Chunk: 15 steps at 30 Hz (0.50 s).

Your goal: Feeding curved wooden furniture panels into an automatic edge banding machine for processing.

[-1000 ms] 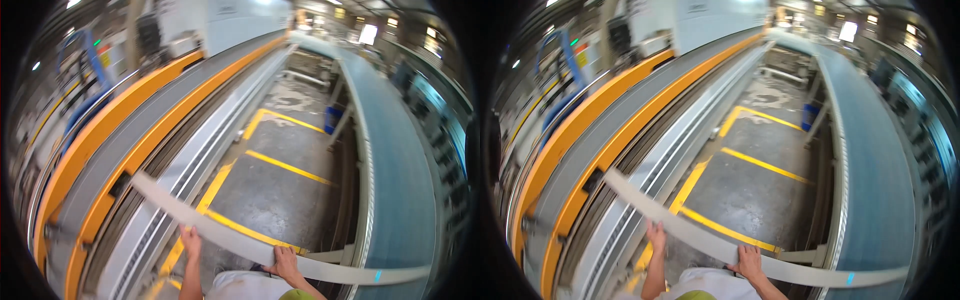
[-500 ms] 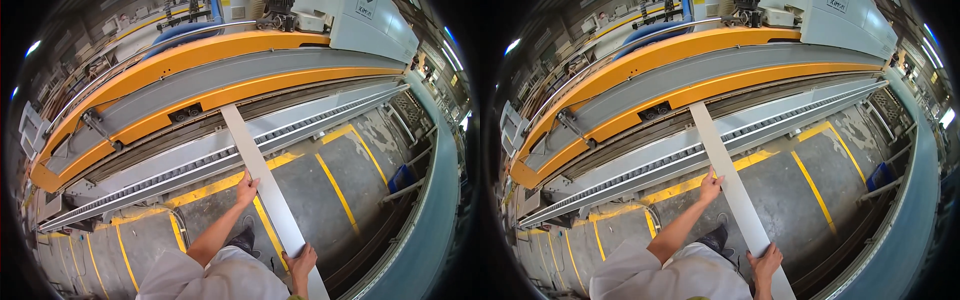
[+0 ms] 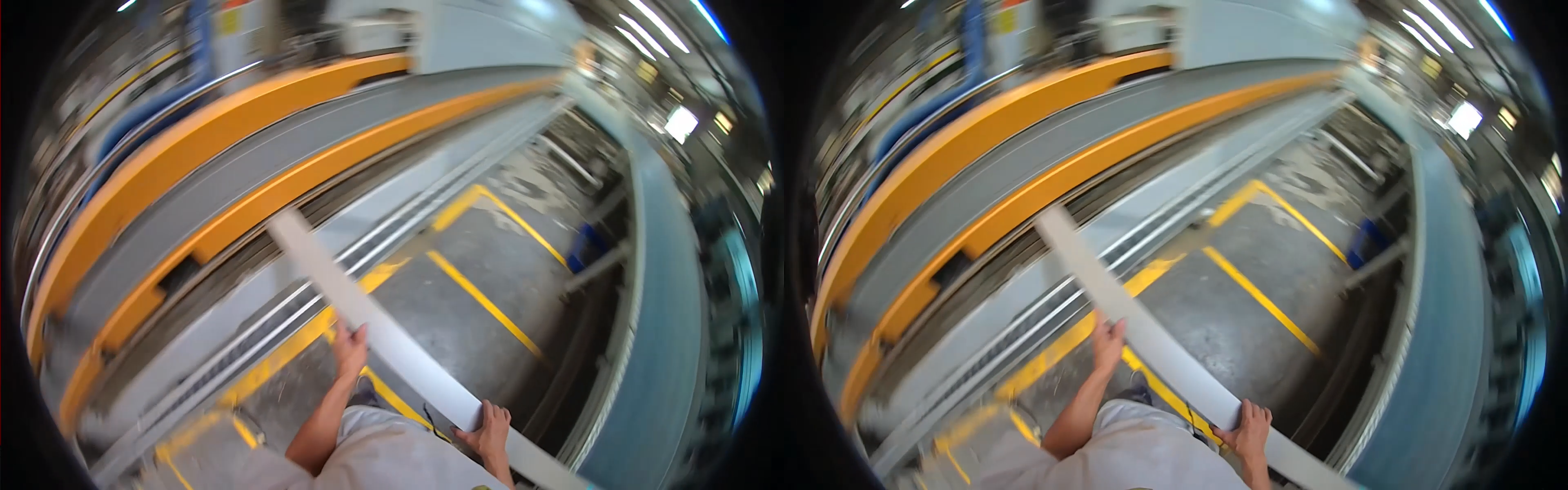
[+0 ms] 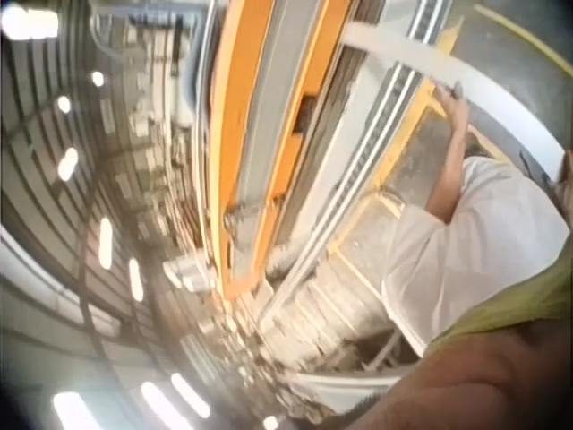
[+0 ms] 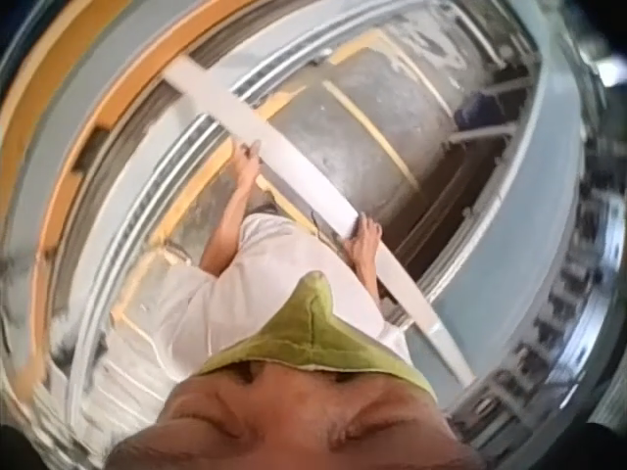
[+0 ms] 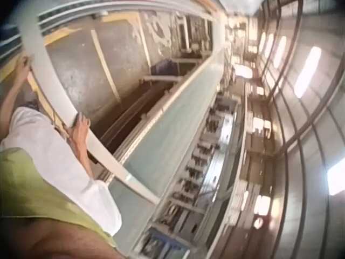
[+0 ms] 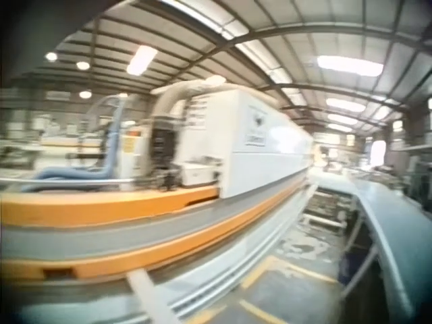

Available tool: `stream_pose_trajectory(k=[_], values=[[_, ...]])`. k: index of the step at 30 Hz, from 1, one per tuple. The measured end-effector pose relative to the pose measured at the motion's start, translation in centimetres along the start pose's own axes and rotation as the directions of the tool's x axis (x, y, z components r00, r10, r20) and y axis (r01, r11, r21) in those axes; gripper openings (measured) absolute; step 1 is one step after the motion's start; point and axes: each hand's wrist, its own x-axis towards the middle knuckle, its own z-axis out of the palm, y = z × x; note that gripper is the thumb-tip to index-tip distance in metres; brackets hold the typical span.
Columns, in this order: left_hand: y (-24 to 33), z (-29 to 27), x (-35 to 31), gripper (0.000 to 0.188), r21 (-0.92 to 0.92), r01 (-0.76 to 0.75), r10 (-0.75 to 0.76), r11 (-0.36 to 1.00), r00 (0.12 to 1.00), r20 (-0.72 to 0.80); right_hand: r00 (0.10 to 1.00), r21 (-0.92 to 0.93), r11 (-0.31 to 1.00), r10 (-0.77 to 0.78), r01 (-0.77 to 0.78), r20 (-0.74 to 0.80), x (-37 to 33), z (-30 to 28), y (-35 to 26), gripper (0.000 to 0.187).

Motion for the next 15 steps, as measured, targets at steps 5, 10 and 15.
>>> stream_pose_trajectory(k=[5, 10, 15], values=[[-6.2, 1.0, 4.0, 0.069, 0.015, -0.451, 0.45, 0.893, 0.888, -0.09, 0.989, -0.025, 0.998, -0.051, 0.055, 0.14, 3.2, 0.2, 2.6, 0.08], [-5.2, 5.0, 6.1, 0.073, -0.116, -0.234, 0.224, 0.965, 0.97, -0.092, 0.993, -0.002, 1.0, 0.007, -0.006, 0.114, 5.5, -0.6, 4.7, 0.079], [-4.1, 6.6, 8.7, 0.074, -0.06, -0.133, 0.129, 0.989, 0.989, -0.072, 0.996, 0.04, 0.999, -0.026, 0.023, 0.085, 8.4, -1.0, 5.9, 0.081]])
